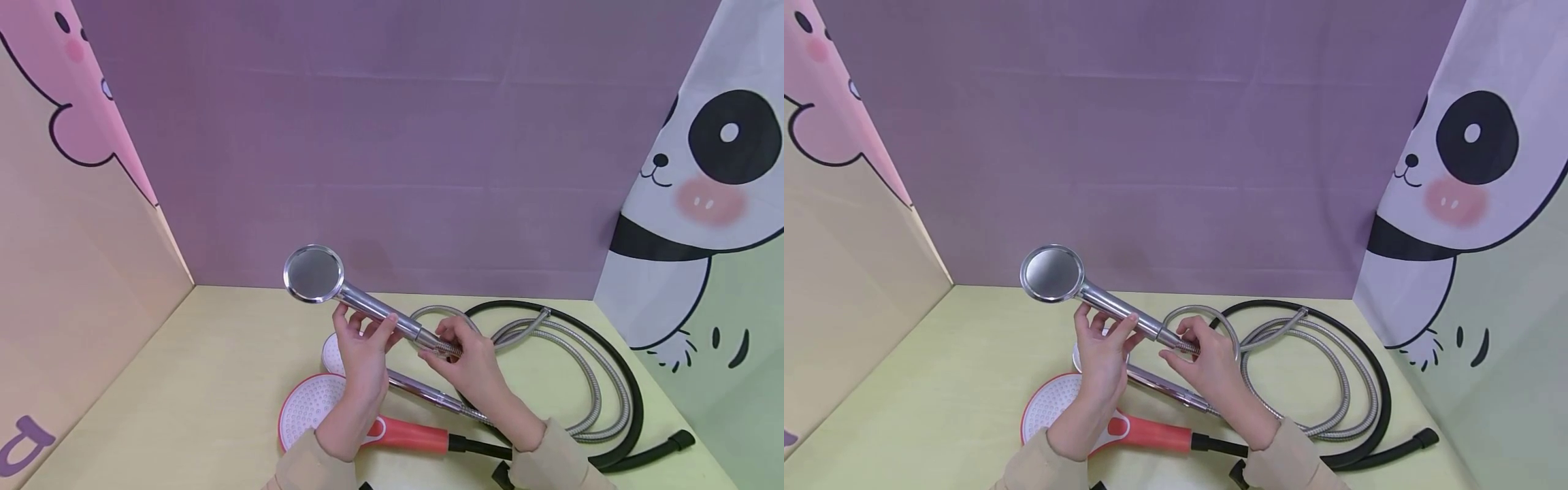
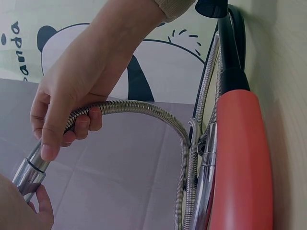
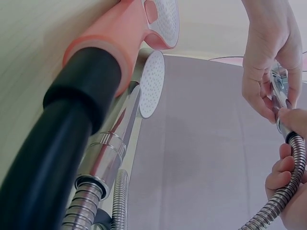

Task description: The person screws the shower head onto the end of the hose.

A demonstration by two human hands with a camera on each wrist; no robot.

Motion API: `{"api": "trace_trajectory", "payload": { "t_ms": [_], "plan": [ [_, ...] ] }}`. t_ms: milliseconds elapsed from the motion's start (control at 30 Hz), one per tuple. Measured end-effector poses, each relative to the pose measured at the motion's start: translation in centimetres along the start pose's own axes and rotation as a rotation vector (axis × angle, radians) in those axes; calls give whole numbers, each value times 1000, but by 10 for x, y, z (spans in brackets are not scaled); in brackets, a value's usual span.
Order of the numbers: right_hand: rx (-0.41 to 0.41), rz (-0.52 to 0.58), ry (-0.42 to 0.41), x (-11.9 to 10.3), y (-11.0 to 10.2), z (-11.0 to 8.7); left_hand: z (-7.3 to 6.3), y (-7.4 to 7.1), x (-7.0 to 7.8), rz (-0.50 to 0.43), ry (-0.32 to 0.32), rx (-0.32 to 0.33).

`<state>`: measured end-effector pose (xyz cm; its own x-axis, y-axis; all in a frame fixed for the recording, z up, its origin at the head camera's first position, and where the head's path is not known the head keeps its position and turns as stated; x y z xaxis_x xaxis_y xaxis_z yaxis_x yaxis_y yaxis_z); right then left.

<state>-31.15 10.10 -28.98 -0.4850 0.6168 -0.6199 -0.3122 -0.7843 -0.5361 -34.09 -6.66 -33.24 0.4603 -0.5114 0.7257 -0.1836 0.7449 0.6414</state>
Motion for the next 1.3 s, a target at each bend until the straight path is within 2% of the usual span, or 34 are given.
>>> {"api": "trace_trajectory", "payload": {
  "t_ms": [267, 933, 1300],
  "plan": [
    [14, -41, -3, -3, 0, 1, -1, 1, 0, -5, -6, -1],
    [-9, 0, -19, -2, -1, 0, -2, 3, 2, -4, -3, -13],
    [-8, -40, -41, -1, 0, 0, -3, 1, 2, 10, -2, -19]
  ]
}}
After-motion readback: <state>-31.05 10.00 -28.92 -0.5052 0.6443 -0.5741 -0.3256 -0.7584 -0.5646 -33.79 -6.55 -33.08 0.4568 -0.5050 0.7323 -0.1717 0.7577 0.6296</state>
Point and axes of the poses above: each hand's wrist, its own z-axis towards the middle knuckle, its own y-axis out of the palm, x = y × z, the point moved 9 cm from there along z, towards the middle knuckle, and after that the axes turned 13 degrees about y, right-handed, at the moved point
